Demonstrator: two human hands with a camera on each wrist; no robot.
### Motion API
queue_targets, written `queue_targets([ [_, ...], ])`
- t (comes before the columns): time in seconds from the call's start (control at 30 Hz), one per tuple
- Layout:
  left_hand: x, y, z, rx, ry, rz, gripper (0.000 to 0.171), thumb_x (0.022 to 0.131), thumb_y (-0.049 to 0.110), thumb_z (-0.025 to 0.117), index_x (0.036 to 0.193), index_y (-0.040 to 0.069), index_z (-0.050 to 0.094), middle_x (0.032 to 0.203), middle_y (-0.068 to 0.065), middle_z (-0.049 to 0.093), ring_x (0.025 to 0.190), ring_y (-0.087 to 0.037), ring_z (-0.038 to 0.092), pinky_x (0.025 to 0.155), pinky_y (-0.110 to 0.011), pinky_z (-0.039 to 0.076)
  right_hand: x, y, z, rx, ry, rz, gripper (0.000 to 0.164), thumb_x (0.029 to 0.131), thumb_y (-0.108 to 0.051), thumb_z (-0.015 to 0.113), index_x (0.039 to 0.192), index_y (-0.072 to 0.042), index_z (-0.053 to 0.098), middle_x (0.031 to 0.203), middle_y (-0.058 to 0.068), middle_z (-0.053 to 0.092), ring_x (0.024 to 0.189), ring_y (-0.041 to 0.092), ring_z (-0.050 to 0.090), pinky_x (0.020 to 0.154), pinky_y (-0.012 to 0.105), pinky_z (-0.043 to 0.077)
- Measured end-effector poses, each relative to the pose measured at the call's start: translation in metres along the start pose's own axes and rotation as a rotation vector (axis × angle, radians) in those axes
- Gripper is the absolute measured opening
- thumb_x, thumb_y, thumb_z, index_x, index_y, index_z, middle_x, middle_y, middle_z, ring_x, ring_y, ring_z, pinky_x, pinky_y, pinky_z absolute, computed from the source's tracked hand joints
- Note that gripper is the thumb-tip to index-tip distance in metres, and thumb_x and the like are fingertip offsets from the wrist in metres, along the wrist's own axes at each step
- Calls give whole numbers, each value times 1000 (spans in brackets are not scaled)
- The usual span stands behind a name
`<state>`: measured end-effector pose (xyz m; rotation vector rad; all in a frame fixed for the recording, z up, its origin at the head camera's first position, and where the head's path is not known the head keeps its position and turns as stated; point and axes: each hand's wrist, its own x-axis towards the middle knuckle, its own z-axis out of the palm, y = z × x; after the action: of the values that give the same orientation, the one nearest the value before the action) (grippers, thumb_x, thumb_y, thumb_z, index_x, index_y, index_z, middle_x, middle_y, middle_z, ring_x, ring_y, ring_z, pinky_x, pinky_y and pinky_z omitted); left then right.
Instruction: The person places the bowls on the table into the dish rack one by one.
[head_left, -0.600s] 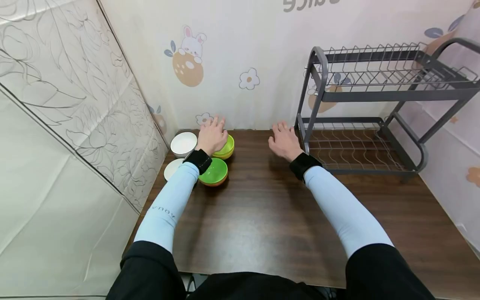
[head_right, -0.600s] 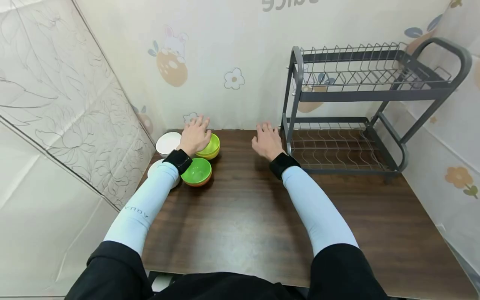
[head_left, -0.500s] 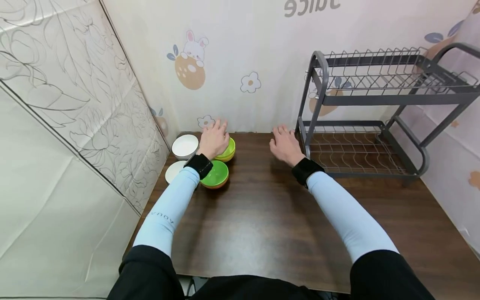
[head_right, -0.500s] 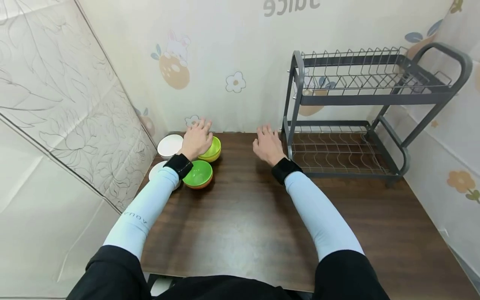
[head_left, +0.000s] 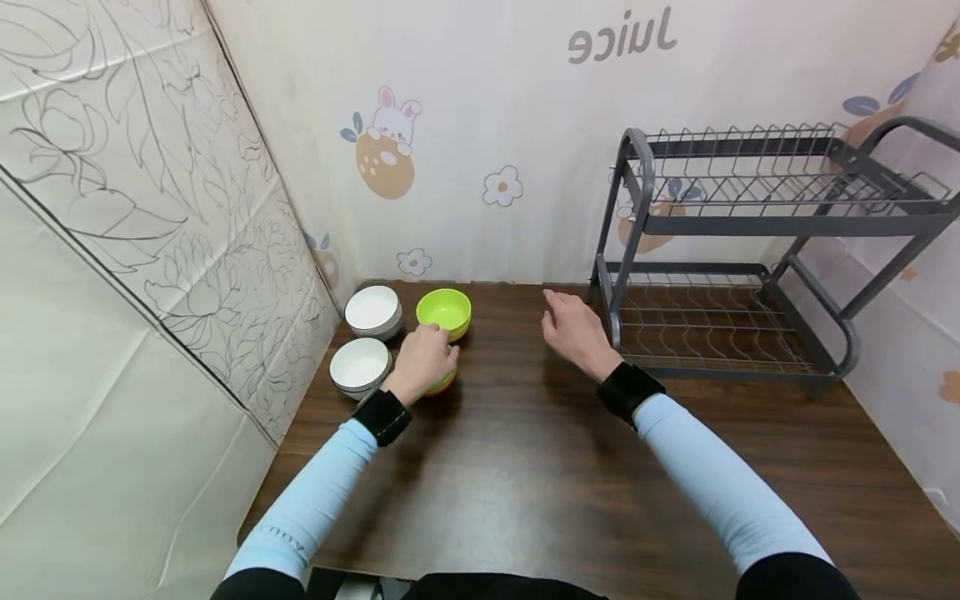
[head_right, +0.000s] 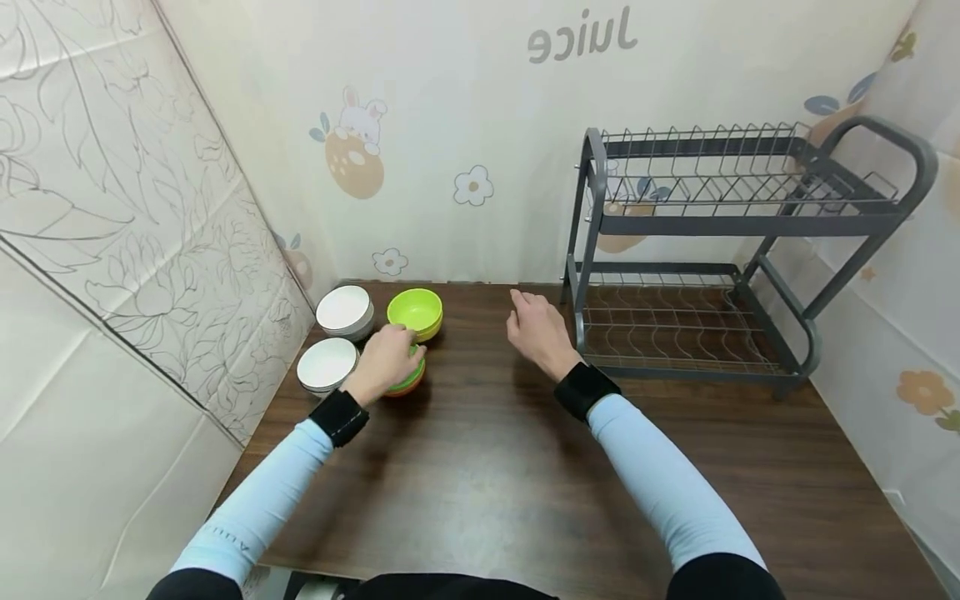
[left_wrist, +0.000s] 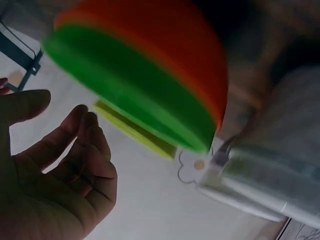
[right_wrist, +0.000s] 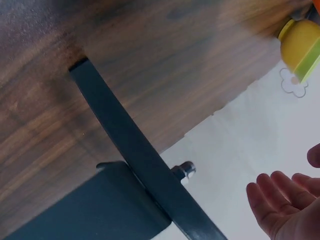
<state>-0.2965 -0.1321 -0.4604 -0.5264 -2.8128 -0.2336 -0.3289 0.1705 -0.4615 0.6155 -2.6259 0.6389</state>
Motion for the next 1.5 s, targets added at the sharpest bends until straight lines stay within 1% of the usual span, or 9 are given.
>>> queue_targets([
  [0.1,-9,5,6,-11,-17,-1,35,96,28,77,70,12,59,84,-10,65,86,-36,69,73,-51,57,-4,0,-2,-16,26,-26,45,106,-10,51,148,6,53,135,29,62,124,45,58,98,56,49],
  [0.23,-16,9,12,-34,14,34,32,94,20,80,70,11,61,79,-9,66,85,-34,70,75,-50,57,-6,-1,-2,-36,53,-44,43,105,-9,53,146,6,56,129,28,65,119,45,61,95,55,50],
  [0.47,-30,11,19,-36,78,85,28,86,14,85,69,12,63,73,-5,64,74,-30,69,63,-47,55,-16,-3,2,-29,48,-33,42,104,-9,55,143,6,58,124,28,67,116,44,62,94,54,51],
  [0.67,-38,13,22,-50,152,118,31,86,3,75,64,12,55,66,-7,59,65,-33,66,55,-48,52,-27,-3,6,-31,49,-16,41,104,-8,56,142,6,59,121,27,67,116,43,62,92,53,52],
  [0.9,-44,14,21,-44,168,127,24,83,-2,73,68,10,58,71,-5,56,69,-33,65,58,-47,52,-40,-6,10,-18,51,-16,41,104,-8,56,143,4,60,128,25,65,119,41,62,93,52,52],
  [1.07,-44,14,16,-2,206,161,19,75,-8,75,75,7,63,77,-6,57,76,-32,65,63,-46,55,-48,-11,11,1,61,-37,39,105,-9,56,143,2,60,133,23,63,122,38,60,96,50,51],
  [1.2,-38,16,7,43,255,209,22,70,-10,78,81,6,67,81,-7,59,77,-31,61,63,-44,55,-52,-15,13,17,75,-61,37,104,-6,57,140,2,62,134,22,62,123,37,59,95,48,51],
  [1.33,-28,21,-4,52,306,282,22,72,-9,80,86,6,71,84,-8,58,77,-30,57,65,-41,52,-54,-18,12,8,98,-110,33,103,-4,59,135,1,66,132,21,63,120,35,60,93,46,52],
  [1.5,-16,30,-12,69,327,375,21,77,-12,72,89,5,71,85,-9,55,78,-31,54,68,-41,48,-53,-23,10,3,145,-179,28,99,0,66,127,0,72,123,18,65,108,32,64,82,44,55],
])
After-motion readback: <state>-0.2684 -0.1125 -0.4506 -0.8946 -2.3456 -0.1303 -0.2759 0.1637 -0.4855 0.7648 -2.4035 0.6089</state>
